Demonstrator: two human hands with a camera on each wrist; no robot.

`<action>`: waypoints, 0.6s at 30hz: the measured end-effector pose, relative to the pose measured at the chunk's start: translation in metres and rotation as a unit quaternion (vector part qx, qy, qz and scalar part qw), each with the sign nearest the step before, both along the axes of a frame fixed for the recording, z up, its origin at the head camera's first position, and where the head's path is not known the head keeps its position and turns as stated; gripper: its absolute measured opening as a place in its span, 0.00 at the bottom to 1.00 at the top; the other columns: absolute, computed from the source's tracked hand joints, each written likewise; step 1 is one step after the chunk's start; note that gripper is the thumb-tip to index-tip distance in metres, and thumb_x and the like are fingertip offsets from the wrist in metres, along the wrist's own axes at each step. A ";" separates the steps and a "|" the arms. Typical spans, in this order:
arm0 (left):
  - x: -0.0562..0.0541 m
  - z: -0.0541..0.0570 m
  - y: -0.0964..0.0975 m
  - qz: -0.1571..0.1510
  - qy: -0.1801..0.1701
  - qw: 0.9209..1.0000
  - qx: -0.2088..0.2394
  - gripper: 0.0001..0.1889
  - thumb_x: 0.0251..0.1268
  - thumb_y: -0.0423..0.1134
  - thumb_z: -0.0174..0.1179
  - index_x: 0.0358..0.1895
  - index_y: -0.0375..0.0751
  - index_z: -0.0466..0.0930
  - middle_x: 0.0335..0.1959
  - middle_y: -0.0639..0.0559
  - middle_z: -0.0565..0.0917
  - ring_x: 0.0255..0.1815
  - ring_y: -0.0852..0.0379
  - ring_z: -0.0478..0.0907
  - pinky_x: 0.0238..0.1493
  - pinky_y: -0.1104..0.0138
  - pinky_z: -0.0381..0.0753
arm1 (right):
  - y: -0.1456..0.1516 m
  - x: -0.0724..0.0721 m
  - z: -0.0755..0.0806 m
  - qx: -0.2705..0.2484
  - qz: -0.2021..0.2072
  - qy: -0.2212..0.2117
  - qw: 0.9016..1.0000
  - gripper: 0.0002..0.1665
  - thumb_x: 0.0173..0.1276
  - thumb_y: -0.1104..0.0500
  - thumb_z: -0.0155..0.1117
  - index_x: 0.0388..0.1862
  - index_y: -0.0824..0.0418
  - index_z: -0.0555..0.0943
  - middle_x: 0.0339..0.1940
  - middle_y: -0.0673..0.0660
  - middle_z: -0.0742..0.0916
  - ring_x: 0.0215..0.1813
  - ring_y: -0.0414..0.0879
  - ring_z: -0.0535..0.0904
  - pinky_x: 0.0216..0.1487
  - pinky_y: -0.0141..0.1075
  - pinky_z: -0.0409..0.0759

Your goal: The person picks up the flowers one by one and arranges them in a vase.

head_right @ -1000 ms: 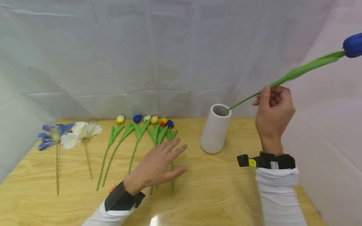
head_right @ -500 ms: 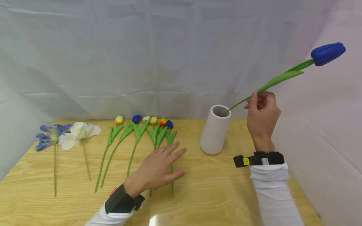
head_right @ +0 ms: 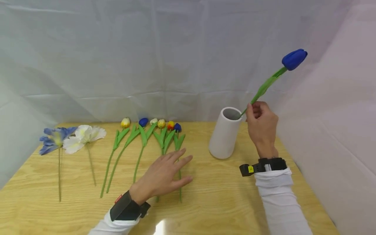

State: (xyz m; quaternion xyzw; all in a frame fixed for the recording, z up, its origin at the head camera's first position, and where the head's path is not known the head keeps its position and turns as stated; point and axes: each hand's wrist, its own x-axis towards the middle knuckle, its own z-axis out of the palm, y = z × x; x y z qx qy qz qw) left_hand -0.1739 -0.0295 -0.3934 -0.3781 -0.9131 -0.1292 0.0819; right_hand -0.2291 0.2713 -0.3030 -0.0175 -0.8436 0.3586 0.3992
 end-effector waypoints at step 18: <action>0.001 -0.006 -0.003 0.003 0.003 1.000 0.003 0.34 0.68 0.66 0.45 0.70 0.50 0.66 0.70 0.42 0.63 0.66 0.44 0.65 0.63 0.49 0.66 | -0.001 0.000 -0.017 0.038 0.006 -0.049 0.998 0.19 0.69 0.51 0.60 0.38 0.68 0.82 0.29 0.62 0.84 0.29 0.47 0.75 0.27 0.26 0.67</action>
